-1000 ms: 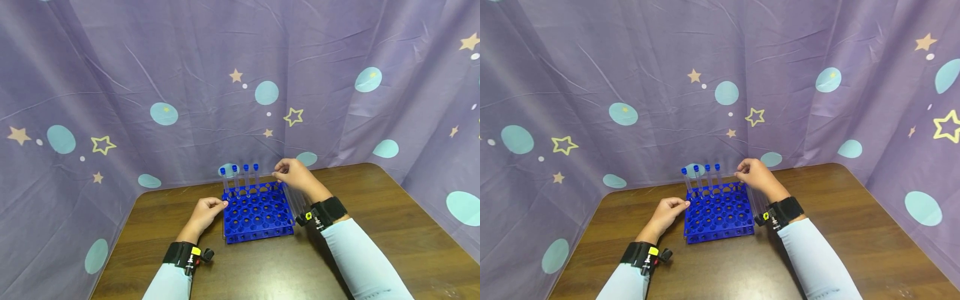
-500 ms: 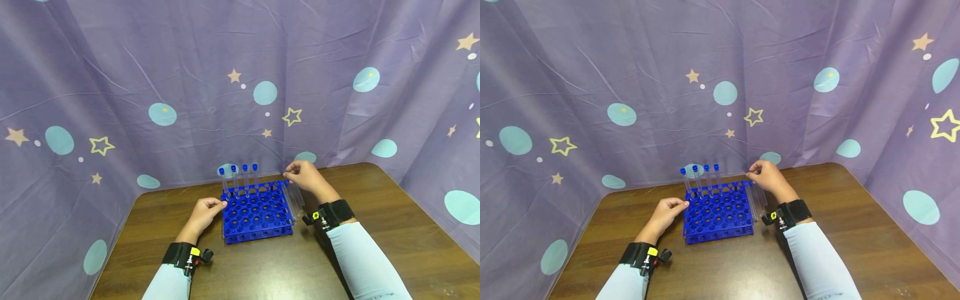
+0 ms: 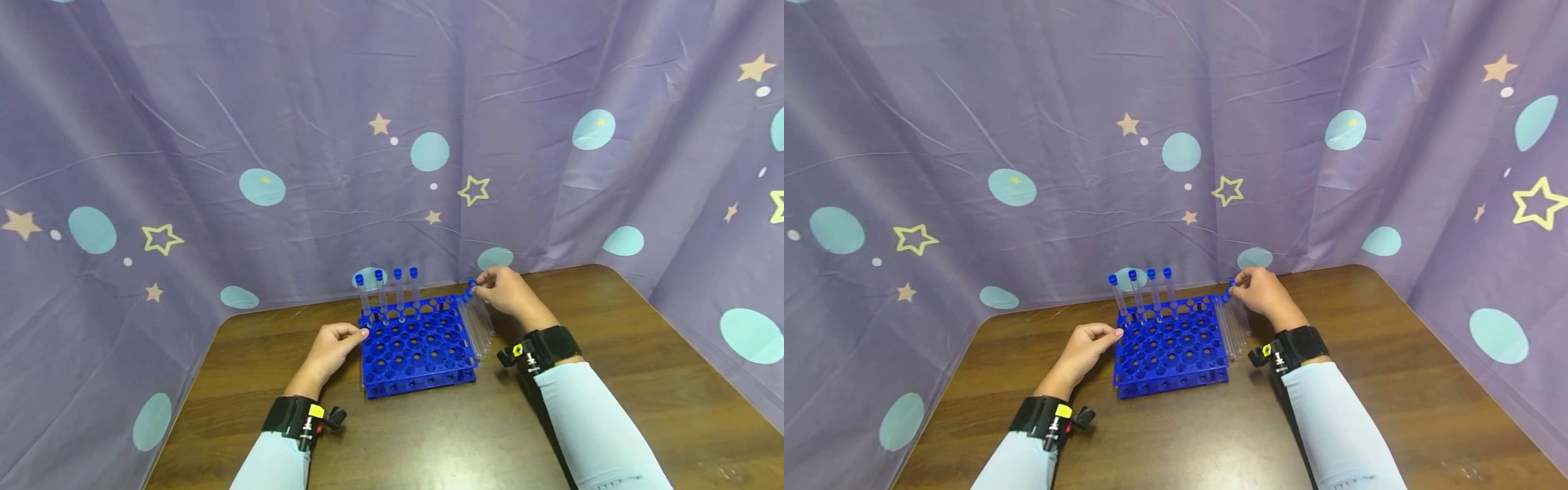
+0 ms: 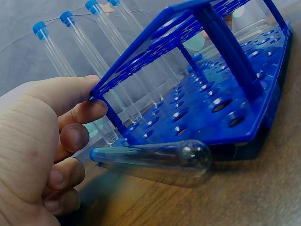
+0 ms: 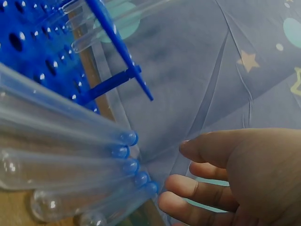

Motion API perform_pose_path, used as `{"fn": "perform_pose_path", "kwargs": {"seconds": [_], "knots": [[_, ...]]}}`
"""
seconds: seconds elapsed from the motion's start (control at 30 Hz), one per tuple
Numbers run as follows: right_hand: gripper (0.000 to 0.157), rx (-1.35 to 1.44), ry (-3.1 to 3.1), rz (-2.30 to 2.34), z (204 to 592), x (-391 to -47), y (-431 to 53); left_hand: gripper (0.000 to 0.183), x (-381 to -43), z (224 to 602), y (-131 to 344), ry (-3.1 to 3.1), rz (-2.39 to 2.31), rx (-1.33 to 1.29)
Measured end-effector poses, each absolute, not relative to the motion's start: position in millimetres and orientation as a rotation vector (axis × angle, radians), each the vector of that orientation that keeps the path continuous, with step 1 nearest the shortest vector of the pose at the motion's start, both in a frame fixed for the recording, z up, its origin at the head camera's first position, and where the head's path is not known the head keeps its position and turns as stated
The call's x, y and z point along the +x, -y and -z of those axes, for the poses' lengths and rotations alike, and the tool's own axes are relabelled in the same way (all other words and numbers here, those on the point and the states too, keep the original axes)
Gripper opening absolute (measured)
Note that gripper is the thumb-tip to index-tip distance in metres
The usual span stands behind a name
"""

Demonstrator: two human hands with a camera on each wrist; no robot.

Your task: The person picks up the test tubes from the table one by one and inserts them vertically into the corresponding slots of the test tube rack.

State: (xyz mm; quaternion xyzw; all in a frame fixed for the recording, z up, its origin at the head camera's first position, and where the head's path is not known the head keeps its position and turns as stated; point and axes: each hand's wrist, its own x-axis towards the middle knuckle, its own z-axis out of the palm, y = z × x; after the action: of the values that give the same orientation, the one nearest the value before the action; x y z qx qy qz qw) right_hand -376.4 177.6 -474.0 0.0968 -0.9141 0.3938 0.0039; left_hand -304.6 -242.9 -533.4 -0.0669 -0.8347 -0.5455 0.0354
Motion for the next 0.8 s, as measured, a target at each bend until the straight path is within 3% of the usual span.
{"fn": "perform_pose_path", "kwargs": {"seconds": [0.8], "knots": [[0.039, 0.246, 3.005, -1.087, 492.3, -380.0, -182.7, 0.019, -306.9, 536.5, 242.9, 2.554, 1.682, -0.217]]}}
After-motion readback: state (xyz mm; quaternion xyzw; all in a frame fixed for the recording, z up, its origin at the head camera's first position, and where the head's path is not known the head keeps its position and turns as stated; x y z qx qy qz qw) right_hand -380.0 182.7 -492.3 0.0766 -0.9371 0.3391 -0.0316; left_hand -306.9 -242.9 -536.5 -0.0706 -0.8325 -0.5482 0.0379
